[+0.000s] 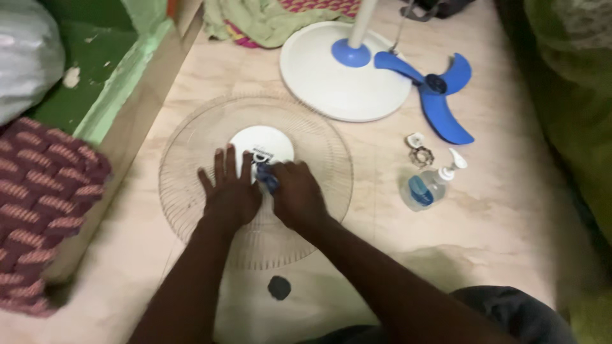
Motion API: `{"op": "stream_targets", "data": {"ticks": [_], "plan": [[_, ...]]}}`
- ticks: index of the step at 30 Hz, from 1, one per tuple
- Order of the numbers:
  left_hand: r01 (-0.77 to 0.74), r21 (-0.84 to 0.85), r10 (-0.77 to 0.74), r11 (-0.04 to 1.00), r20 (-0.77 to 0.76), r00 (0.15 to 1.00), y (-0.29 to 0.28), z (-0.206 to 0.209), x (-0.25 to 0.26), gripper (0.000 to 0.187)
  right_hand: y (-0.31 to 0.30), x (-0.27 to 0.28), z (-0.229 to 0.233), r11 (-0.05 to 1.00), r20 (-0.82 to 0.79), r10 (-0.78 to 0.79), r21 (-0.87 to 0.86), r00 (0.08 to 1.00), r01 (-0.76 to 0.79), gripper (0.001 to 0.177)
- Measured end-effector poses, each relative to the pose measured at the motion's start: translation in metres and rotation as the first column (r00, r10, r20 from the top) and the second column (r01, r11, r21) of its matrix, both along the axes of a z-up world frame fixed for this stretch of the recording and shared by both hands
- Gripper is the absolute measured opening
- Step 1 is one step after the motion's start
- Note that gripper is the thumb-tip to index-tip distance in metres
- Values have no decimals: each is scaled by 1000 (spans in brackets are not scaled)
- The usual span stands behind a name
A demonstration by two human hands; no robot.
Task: The person cleans a fan grill on the floor by applying liquid from a bottle onto a cloth and wiping the grill and its central logo.
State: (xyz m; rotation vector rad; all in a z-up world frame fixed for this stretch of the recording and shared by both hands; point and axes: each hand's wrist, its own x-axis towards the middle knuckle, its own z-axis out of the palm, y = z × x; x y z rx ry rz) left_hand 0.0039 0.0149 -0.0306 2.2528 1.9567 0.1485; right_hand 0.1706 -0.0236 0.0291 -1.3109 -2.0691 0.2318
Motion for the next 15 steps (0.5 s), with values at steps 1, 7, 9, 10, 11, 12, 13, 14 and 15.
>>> {"op": "stream_targets", "data": {"ticks": [1,7,9,10,11,12,13,14,15], "plan": [[13,7,-13,1000,-1,1000,0,2,-1,83,12,-8,1,1000,-1,-13,7,1000,13,29],[-3,2,3,1000,25,1000,-4,-1,-1,80,-20,-6,0,996,100,4,-86,995,4,40],[-17,47,13,999,97,995,-7,-3,-2,75,-65,11,-1,979,110,98,-188,989,-76,41],[-8,51,3,999,100,995,-4,-3,1,75,-76,17,1,971,99,151,-204,984,-129,42],[-10,28,7,1000,91,996,-4,-4,4,76,-70,19,2,972,103,142,-201,985,-119,42],[-28,5,28,1000,72,997,-6,-4,0,76,-62,17,1,963,138,139,-251,981,-101,42],[-35,7,35,999,65,997,-5,-4,-4,76,-55,15,1,951,172,138,-299,975,-81,42],[-6,48,5,999,36,999,-4,-5,-3,77,-41,12,1,972,90,85,-225,992,-62,40],[24,89,-24,996,6,1000,-4,-5,-3,78,-20,7,3,988,4,36,-153,999,-34,39]]}}
